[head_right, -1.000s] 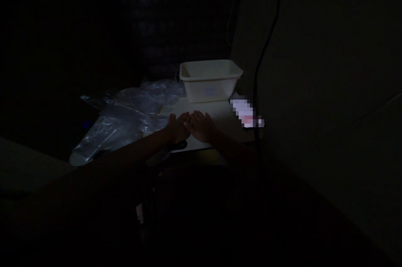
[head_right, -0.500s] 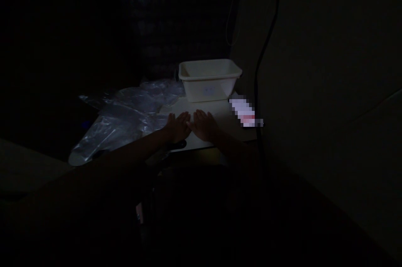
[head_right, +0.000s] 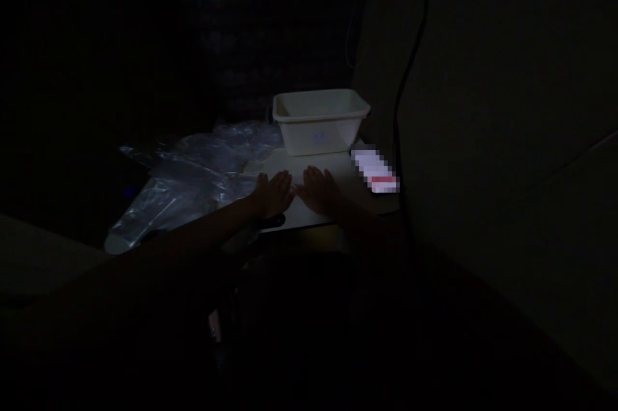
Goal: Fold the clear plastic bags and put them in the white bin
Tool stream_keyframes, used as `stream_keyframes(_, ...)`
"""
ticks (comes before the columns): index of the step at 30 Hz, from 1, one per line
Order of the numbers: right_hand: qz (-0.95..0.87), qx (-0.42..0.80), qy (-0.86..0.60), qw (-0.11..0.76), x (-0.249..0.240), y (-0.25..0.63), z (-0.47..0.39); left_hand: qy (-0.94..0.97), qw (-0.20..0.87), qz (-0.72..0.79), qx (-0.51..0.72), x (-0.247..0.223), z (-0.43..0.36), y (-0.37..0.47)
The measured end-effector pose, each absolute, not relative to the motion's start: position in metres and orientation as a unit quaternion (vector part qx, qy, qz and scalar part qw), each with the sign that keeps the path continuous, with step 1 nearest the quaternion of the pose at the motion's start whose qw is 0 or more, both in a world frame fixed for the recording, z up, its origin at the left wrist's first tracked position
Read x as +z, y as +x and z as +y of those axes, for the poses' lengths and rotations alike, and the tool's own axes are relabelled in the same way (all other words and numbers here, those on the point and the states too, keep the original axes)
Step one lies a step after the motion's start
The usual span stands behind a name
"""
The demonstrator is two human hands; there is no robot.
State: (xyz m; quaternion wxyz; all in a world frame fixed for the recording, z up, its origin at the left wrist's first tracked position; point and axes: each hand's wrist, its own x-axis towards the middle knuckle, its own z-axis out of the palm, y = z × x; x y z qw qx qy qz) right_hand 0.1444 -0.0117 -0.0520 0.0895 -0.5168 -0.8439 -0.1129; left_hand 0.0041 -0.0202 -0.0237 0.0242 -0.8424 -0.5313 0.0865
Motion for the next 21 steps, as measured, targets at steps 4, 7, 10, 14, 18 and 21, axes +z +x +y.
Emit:
stream_keyframes(4, -0.842, -0.116, -0.518, 0.098, -0.053, 0.148, -0.013, -0.843, 0.021, -0.530, 0.093, -0.023, -0.020, 0.004)
stream_keyframes(7, -0.839, -0.122, -0.520, 0.105, -0.053, 0.151, -0.013, -0.843, 0.021, -0.529, 0.093, -0.023, -0.020, 0.004)
stream_keyframes(10, -0.840, -0.128, -0.517, 0.105, -0.054, 0.156, -0.013, -0.844, 0.018, -0.527, 0.100, -0.022, -0.020, 0.005)
stream_keyframes(14, -0.840, -0.131, -0.516, 0.109, -0.054, 0.161, -0.014, -0.842, 0.012, -0.529, 0.103, -0.020, -0.021, 0.005)
stream_keyframes(18, -0.839, -0.147, -0.512, 0.108, -0.054, 0.166, -0.014, -0.843, 0.017, -0.527, 0.101, -0.020, -0.022, 0.005)
stream_keyframes(21, -0.844, -0.178, -0.497, 0.097, -0.057, 0.171, -0.012, -0.842, 0.020, -0.529, 0.104, -0.020, -0.021, 0.005)
